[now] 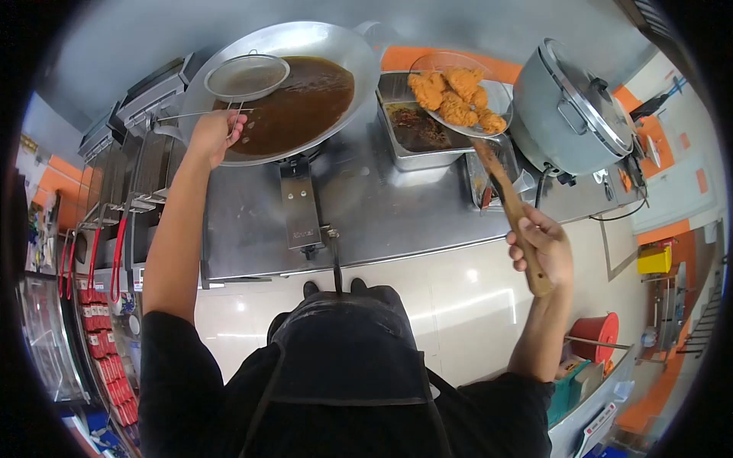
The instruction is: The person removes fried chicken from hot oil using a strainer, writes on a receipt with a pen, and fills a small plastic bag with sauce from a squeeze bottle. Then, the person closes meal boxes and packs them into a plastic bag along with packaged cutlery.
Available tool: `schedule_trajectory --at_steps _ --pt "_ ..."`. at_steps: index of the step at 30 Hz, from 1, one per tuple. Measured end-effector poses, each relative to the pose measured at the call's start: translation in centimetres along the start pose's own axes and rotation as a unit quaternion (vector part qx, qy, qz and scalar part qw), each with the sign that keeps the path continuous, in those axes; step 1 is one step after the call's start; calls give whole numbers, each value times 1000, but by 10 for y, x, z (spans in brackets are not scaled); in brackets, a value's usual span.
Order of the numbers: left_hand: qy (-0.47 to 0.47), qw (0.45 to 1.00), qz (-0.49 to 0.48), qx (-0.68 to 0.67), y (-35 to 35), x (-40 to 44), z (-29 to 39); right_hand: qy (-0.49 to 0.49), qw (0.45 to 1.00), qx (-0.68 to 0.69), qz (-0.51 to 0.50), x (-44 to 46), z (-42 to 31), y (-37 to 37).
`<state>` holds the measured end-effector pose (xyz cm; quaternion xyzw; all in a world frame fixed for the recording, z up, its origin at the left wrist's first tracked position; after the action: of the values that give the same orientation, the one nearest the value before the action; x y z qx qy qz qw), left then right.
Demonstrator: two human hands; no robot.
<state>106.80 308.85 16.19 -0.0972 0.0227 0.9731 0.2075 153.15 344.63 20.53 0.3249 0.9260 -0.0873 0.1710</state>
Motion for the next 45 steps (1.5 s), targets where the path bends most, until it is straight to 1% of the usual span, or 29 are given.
schedule_trajectory --at_steps 3,6,10,11,13,15,16,17,18,21,23,25,27,29,31,32,33,34,35,36,37,38,39,40,41,42,43,44,45 --pt "0 999 26 34 -9 -21 8 -17 999 28 -31 26 23 -6" --pt "1 999 42 -28 -9 -34 11 -29 999 14 -40 43 43 -12" --pt "-6 999 46 -21 -10 -46 0 -65 993 85 -56 63 72 -21" --pt "-20 1000 17 -5 -14 -43 -7 -68 992 82 -73 64 76 -23" --pt "-36 999 21 31 -15 -54 -9 -45 995 57 -66 69 85 -28" --pt "-57 998 7 7 -21 -68 -1 -36 993 60 -100 80 97 -24" --pt "-23 998 56 -1 -21 -69 -2 -33 994 39 -93 84 101 -19" --pt "-28 998 32 -52 -22 -64 -3 -27 997 17 -74 86 101 -13" --pt "-20 997 37 -67 -20 -65 -2 -24 995 5 -100 87 101 -18" --pt "-44 996 64 -36 -13 -88 24 -34 993 51 -101 83 108 -13" --pt "-73 992 80 -57 11 -105 44 -44 981 178 -66 82 124 -6" --pt "-122 983 105 -92 58 -117 70 -25 975 191 -108 82 135 -3" --pt "-164 971 174 -15 113 -145 103 -47 970 240 -8 76 156 16" --pt "-167 957 230 48 177 -167 118 -41 971 234 -1 66 174 20" --pt "-144 933 276 181 257 -173 115 -36 974 220 47 54 197 22" --pt "-147 933 274 178 287 -172 108 -31 974 221 49 47 203 16" --pt "-126 865 320 365 315 -177 106 -46 975 212 52 35 213 6" --pt "-99 760 355 535 339 -175 102 -60 976 202 54 23 223 -6" --pt "-84 643 248 720 350 -144 82 -54 976 202 52 10 228 -24" --pt "-58 488 129 861 366 -120 45 -66 980 182 48 -5 236 -45" --pt "-68 481 115 866 373 -111 30 -78 984 158 37 -19 244 -70" --pt "12 495 15 869 361 -117 22 -74 986 148 13 -28 253 -95" --pt "-71 547 15 834 376 -99 5 -104 980 170 26 -32 273 -115" --pt "-87 472 7 877 377 -91 -10 -136 972 188 36 -33 294 -139" --pt "-46 634 136 760 408 -79 -7 -142 971 186 -50 -36 311 -167" --pt "-16 774 246 583 416 -114 16 -147 964 183 -125 -45 322 -196" --pt "-58 782 249 569 405 -141 45 -156 975 116 -104 -64 330 -237" --pt "-92 760 224 603 395 -159 66 -196 965 59 -161 -76 353 -272" --pt "-155 738 226 617 389 -198 89 -299 935 -4 -190 -95 378 -299"
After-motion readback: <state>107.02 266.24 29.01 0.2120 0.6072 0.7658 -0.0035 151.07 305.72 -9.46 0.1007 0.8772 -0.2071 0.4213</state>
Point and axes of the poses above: each hand's wrist, its own x-axis towards the middle knuckle, its own y-axis out of the back of the hand, z = x × y, the point moved 9 cm from there along x, towards the middle knuckle, and after that the axes turned 4 degrees about -z, right-handed, at the moved point
